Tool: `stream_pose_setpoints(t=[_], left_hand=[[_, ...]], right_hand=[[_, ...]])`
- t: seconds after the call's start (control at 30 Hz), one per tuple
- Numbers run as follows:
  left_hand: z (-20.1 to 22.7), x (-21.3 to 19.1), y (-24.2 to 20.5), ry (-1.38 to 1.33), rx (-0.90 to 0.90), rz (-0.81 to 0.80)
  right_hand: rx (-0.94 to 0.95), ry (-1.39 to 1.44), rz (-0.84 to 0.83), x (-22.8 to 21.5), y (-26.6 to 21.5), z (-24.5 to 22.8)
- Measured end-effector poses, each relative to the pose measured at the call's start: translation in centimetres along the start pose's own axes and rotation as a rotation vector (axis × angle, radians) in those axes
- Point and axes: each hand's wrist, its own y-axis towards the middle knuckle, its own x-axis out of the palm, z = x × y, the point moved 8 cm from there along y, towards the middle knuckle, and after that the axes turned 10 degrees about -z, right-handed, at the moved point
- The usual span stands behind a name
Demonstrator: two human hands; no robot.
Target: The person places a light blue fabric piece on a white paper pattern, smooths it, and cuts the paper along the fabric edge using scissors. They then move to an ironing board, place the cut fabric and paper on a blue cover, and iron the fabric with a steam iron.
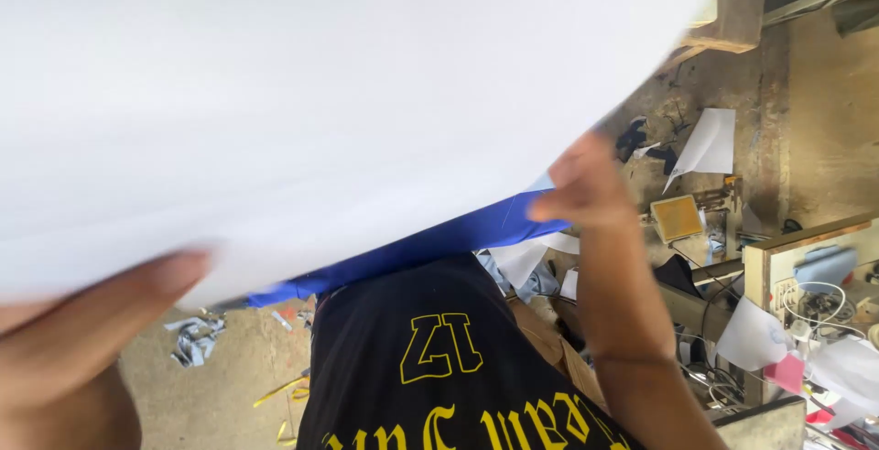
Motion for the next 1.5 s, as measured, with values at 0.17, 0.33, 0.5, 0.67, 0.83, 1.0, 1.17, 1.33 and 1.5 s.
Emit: stream_pose_setpoints(t=[0.17, 0.33, 0.5, 0.67, 0.83, 1.0, 1.17, 1.33, 1.5], left_hand=[[-3.7, 12.4, 12.8, -0.534, -0.057, -0.636], [-7.6, 17.7, 11.8, -0.764, -0.485, -0.663], [-12.8, 29.9, -1.6, -1.007, -0.862, -0.923], [-9.3, 37.4, -9.8, -1.241, -0.979, -0.927], [-8.9, 42.3, -17.0, -1.504, -1.163, -0.708], [-13.3, 42.8, -18.5, -1.527, -1.232, -0.423], [-25.6, 32.0, -16.6, -1.383, -1.281, 0.074], [-31.9, 24.4, -16.6, -0.973, -1.308, 0.085], [-38.5, 27.9, -21.7, -0.116, -1.165, -0.178]], right_hand=[[-0.071, 0.165, -0.171, -3.1, 5.2, -0.2], [0.336, 0.577, 0.171, -3.2, 4.2, 3.0], [0.262, 0.790, 1.041, -10.2, -1.2, 4.0], [0.272, 0.853, 1.272, -12.8, -3.5, 2.2], [0.304, 0.791, 1.379, -13.6, -5.1, 2.3], [0.262, 0.842, 1.459, -14.5, -7.4, 3.4], [0.416, 0.817, 1.453, -11.5, -10.9, 6.1], [0.824, 0.739, 1.365, -2.4, -23.1, 18.5], [1.130, 0.891, 1.307, 8.3, -27.9, 22.1]])
